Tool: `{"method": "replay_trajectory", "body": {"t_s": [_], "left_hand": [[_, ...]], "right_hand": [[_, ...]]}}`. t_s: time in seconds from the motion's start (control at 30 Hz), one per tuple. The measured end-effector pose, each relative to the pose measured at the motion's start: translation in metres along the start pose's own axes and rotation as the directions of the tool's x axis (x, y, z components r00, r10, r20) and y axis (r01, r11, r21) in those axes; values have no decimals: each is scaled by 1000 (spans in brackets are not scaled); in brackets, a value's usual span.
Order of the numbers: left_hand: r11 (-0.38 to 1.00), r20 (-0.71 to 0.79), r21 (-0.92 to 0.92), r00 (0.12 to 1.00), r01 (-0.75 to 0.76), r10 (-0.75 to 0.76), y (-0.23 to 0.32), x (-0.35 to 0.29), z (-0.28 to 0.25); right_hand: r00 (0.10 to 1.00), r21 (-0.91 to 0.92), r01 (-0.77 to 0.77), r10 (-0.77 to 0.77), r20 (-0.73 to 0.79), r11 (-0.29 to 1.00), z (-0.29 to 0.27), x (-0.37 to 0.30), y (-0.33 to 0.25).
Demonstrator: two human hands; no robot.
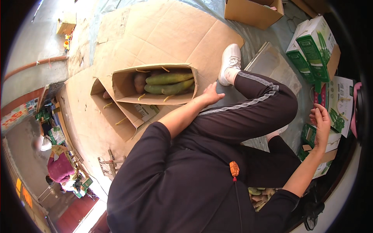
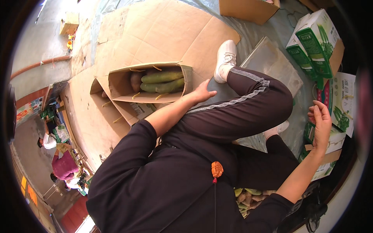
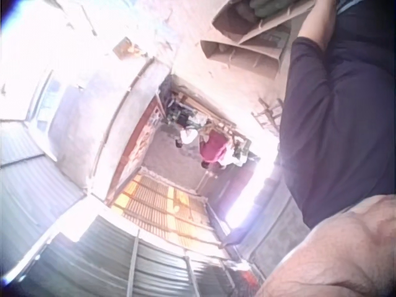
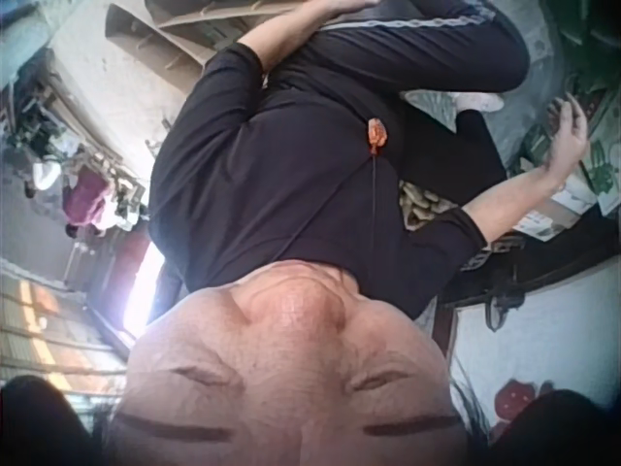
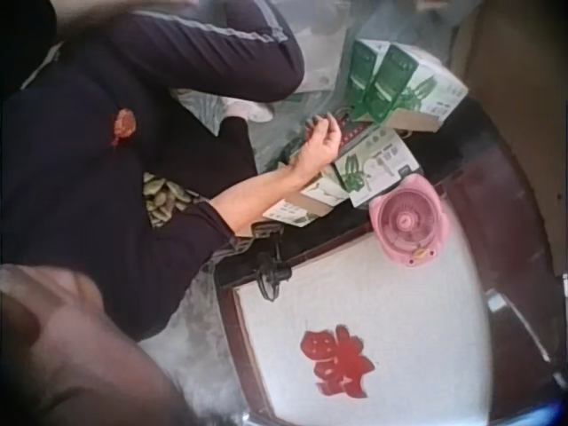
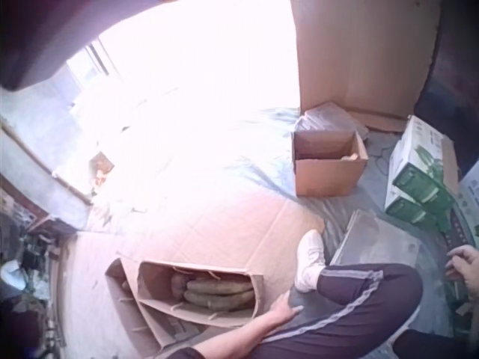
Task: Picking up produce from a pile on the floor and placing it into cardboard gift bags on a scale for weighing.
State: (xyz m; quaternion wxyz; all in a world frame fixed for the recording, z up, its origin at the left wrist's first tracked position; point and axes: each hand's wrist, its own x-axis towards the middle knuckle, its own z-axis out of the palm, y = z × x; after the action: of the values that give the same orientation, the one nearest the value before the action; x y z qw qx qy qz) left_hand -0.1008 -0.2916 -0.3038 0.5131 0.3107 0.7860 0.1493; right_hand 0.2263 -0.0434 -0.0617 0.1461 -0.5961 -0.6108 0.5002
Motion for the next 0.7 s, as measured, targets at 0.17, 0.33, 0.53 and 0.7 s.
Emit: {"method": "replay_trajectory", "body": {"t_s": [0.17,0.33,0.53,0.7], "left_hand": [[979,-145,-58,969,195,-201,-15,-5,-10],[990,-122,-2,983,140,-139,-36,-9,-15],[990,-21,131,998,61,-59,-56,-31,-5],[988,-85,112,989,-109,119,-73,-40,2]], "right_hand": [[999,25,-25,26,-27,999,-10,-1,9],[1000,51,-4,4,-7,999,-17,-5,10],[998,42,-15,17,-63,999,-20,-14,7],[998,57,-50,53,-46,997,-28,-18,23]]}}
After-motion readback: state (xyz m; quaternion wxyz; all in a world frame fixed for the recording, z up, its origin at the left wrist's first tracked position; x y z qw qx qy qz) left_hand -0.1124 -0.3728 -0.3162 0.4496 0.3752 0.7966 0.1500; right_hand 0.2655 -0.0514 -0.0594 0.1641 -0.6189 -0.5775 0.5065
